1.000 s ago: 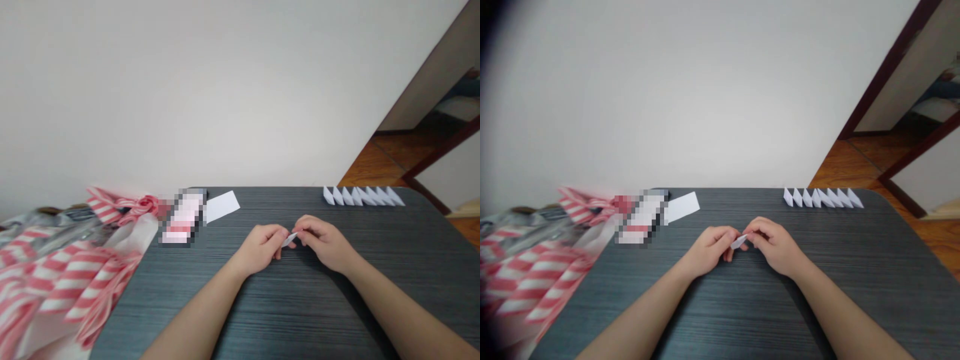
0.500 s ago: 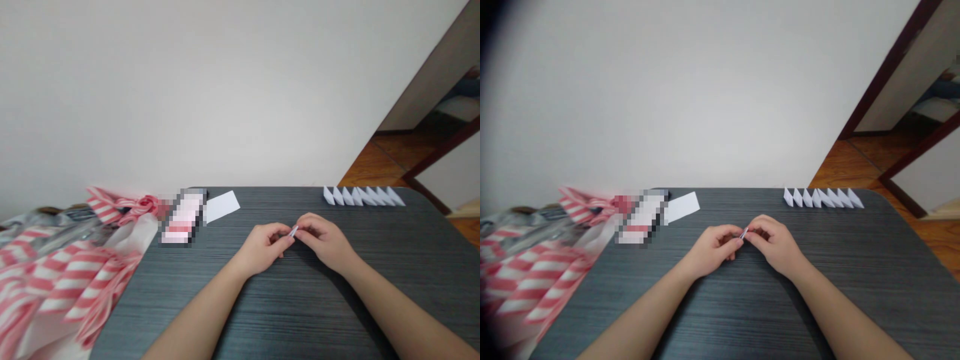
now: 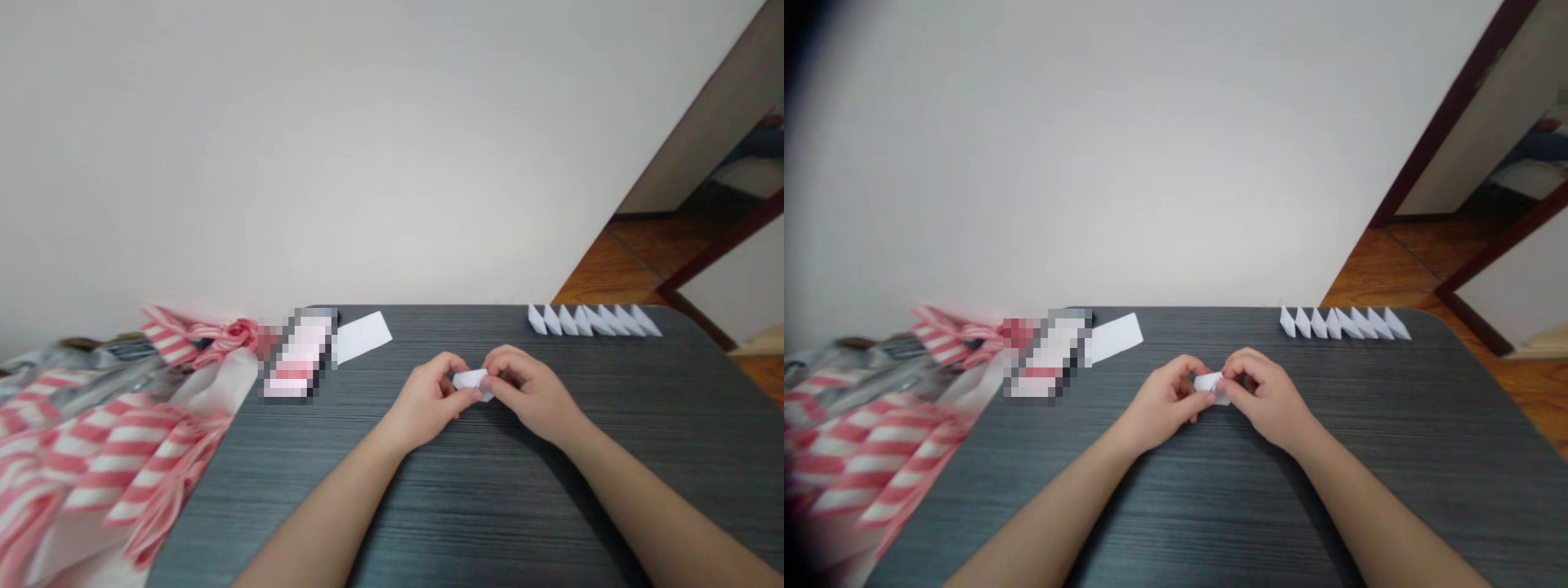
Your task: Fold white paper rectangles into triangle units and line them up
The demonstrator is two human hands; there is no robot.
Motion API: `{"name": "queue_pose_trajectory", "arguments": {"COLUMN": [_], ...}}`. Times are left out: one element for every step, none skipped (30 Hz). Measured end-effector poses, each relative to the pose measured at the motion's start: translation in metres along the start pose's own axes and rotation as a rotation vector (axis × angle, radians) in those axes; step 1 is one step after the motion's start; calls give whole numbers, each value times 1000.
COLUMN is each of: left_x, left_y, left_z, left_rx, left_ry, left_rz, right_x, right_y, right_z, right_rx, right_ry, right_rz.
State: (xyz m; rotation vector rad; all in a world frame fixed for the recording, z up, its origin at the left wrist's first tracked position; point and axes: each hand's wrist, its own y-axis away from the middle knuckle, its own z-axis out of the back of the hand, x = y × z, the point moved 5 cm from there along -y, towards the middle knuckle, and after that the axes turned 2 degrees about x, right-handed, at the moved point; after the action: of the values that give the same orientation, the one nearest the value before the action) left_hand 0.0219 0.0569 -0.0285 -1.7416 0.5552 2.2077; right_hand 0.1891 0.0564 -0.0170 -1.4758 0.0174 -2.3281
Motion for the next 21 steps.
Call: {"name": "queue_pose_trajectory", "arguments": {"left_x": [1,1,0,0,-1,-2,-3,-3,-4,-4,-4,-4,-5,-6,-7,-7,-8,-8,-9,-9,-10], "left_y": [0,0,0,1,1,1,2,2,2,2,2,2,2,2,3,3,3,3,3,3,3], "left_z": [0,0,0,0,0,0,0,-1,-1,-1,0,0,0,0,0,0,1,1,2,2,2], "left_rx": [-3,-5,-3,0,5,13,20,24,25,26,26,29,33,38,43,46,45,41,36,32,30], "left_ry": [6,4,-3,-13,-18,-16,-7,2,6,0,-17,-42,-71,-99,-121,-138,-149,-157,-161,-162,-163], "left_rz": [-12,-27,-42,-56,-67,-74,-75,-70,-61,-50,-39,-32,-30,-33,-36,-37,-39,-40,-42,-44,-45], "right_x": [-2,-4,-6,-8,-8,-8,-8,-7,-6,-4,-3,-3,-2,-2,-2,-3,-4,-5,-6,-7,-7], "right_y": [0,1,1,1,1,2,2,1,1,1,1,1,1,2,2,2,2,2,2,2,2], "right_z": [-1,-2,-3,-3,-4,-4,-4,-4,-4,-3,-3,-3,-3,-3,-4,-4,-5,-6,-7,-7,-8], "right_rx": [11,21,31,39,45,47,45,41,38,37,37,38,39,42,44,47,51,58,64,74,84], "right_ry": [-5,-5,-3,2,6,10,10,10,10,10,10,7,3,-3,-10,-19,-31,-45,-60,-73,-80], "right_rz": [-30,-69,-109,-144,-166,-175,-175,-172,-169,-167,-164,-158,-151,-147,-144,-144,-145,-148,-151,-154,-157]}}
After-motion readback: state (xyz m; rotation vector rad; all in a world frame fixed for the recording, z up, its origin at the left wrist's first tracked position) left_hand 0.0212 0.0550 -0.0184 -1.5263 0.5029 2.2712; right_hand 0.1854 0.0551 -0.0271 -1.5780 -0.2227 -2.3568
